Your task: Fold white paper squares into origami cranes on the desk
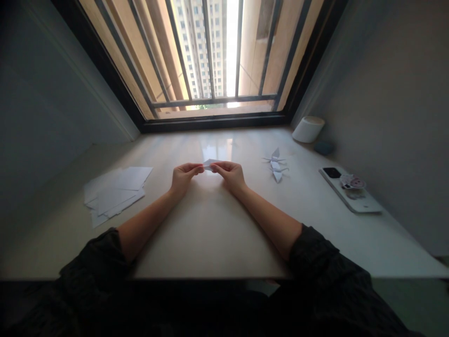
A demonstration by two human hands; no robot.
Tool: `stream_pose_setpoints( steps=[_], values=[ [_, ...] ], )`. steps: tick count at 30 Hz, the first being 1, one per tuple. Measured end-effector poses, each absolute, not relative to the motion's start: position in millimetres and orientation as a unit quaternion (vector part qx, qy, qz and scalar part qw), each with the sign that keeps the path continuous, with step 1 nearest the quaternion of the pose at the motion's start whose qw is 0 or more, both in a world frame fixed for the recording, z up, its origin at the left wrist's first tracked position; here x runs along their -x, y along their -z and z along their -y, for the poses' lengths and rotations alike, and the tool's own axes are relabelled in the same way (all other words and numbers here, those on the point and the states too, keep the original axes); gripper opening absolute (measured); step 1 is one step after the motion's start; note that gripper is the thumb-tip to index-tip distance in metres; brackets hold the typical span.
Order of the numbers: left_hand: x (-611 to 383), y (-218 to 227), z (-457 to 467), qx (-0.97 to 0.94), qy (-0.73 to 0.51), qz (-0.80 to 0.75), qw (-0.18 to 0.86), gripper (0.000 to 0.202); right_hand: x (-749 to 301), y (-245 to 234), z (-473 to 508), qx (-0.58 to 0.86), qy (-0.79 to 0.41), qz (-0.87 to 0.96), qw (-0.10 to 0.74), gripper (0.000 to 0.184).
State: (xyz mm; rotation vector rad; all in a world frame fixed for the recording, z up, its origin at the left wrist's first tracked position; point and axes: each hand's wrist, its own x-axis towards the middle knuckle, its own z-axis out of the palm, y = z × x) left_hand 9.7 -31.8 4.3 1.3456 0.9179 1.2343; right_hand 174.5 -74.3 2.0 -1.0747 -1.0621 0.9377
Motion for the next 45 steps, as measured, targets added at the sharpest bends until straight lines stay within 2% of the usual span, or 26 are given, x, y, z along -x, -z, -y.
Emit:
stream_pose_setpoints(
  steps=[23,33,41,45],
  values=[
    [-9.1,-4.9,29.9,-0.521,-0.514,-0.364,0.577,0.029,-172.2,-5.0,76.1,0.456,-0.406,0.441,0.658,0.029],
    [-10.6,-4.1,35.0,-0.540,-0.505,-0.360,0.569,0.031,-174.9,-3.3,75.3,0.445,-0.399,0.467,0.651,0.027],
    [-12.3,-5.7,35.5,-0.522,-0.531,-0.369,0.557,0.029,-174.3,-3.1,74.6,0.447,-0.422,0.447,0.650,0.035],
    [-12.7,-4.7,36.7,-0.539,-0.532,-0.361,0.545,0.030,-174.6,-3.7,74.6,0.461,-0.408,0.451,0.646,0.031]
  ],
)
